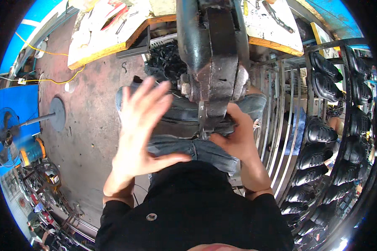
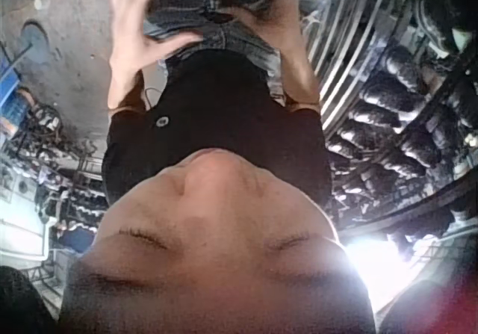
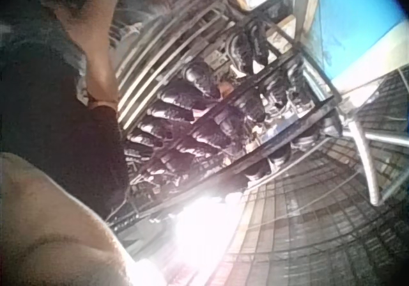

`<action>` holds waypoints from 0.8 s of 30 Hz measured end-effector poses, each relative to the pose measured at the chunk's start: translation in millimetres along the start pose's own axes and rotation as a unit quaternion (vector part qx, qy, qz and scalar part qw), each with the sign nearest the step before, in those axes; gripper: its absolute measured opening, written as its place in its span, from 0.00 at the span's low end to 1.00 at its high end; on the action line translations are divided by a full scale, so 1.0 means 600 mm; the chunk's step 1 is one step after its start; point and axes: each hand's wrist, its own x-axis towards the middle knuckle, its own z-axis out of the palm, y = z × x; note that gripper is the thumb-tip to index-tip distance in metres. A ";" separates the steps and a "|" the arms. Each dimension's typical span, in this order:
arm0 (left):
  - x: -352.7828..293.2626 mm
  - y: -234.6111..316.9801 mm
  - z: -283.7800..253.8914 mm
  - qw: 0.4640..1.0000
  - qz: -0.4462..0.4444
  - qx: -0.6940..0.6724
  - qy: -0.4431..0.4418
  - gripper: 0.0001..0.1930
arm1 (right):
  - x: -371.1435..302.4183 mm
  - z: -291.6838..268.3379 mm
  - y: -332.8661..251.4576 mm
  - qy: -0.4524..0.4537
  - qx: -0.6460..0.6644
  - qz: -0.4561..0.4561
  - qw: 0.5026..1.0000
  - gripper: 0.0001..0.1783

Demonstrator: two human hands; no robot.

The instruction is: Replacing a small component on a shoe manufacturing machine and checking finished shoes.

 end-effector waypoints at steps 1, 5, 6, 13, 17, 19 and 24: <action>0.014 0.011 0.010 1.000 -0.008 -0.004 -0.017 0.52 | 0.001 0.000 -0.003 0.001 0.000 0.000 1.000 0.37; 0.044 0.000 0.032 0.994 -0.024 -0.041 -0.097 0.39 | 0.000 0.000 -0.014 0.003 -0.105 -0.007 0.994 0.37; 0.054 -0.005 0.037 0.991 -0.024 -0.100 -0.089 0.34 | 0.000 0.000 -0.014 0.023 -0.129 -0.027 0.991 0.38; 0.028 -0.024 0.069 0.959 -0.113 -0.252 -0.055 0.28 | 0.005 -0.025 -0.006 0.005 -0.205 -0.118 0.972 0.40; 0.017 -0.031 0.085 0.948 -0.120 -0.292 -0.046 0.28 | -0.009 -0.025 0.070 0.013 -0.048 -0.124 0.991 0.51; 0.015 -0.027 0.101 0.911 -0.126 -0.388 -0.051 0.32 | -0.030 -0.027 0.141 0.048 0.046 -0.138 0.988 0.55; 0.011 -0.020 0.135 0.876 -0.120 -0.468 0.000 0.33 | -0.096 -0.019 0.281 -0.035 0.120 0.033 0.992 0.69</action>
